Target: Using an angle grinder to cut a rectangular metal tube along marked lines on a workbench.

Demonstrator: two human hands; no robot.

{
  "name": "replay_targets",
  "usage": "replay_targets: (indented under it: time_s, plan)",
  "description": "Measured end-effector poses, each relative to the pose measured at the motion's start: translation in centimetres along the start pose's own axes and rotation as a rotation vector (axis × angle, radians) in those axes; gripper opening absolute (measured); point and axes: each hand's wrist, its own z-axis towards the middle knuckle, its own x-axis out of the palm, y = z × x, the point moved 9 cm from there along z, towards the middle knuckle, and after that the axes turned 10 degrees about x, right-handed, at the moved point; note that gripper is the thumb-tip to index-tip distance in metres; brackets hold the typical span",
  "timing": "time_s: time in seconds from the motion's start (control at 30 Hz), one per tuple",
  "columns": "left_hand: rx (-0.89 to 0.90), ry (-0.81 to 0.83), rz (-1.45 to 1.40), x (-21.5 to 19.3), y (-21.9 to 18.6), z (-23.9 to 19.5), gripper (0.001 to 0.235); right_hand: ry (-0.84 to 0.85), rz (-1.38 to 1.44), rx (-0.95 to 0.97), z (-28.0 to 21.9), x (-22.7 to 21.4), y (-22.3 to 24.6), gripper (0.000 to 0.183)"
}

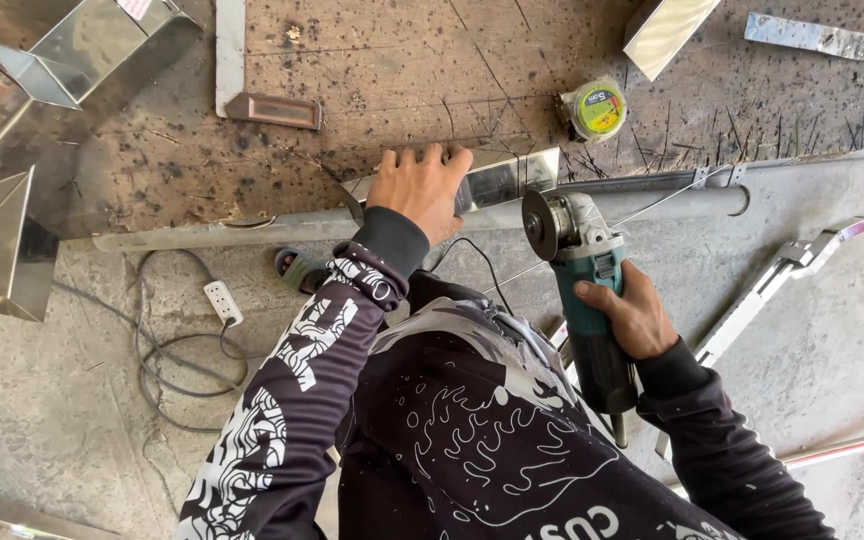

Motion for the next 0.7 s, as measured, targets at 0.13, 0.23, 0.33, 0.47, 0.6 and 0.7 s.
replay_targets:
  time_s: [0.13, 0.23, 0.33, 0.47, 0.6, 0.7]
  plan:
    - [-0.015, -0.007, -0.016, 0.29, 0.03, 0.06, 0.09, -0.01, -0.026, 0.022, -0.24, 0.14, 0.33, 0.052]
    - [-0.014, -0.016, -0.001, 0.29, -0.02, 0.0, 0.091, -0.012, -0.034, 0.028, -0.08, 0.27, 0.02, 0.053]
    - [-0.015, -0.012, 0.002, 0.41, -0.11, 0.03, 0.091, -0.012, -0.056, 0.033, -0.22, 0.45, 0.37, 0.054]
    - [-0.015, 0.001, -0.007, 0.12, -0.04, 0.05, 0.092, -0.026, -0.085, 0.054, 0.17, 0.36, -0.06, 0.056]
    - [0.006, 0.015, 0.001, 0.1, -0.24, 0.03, 0.091, -0.025, -0.076, 0.061, -0.08, 0.58, 0.05, 0.053]
    - [0.011, 0.02, 0.019, -0.16, -0.42, -0.1, 0.089, -0.03, -0.087, 0.066, 0.17, 0.39, -0.33, 0.053]
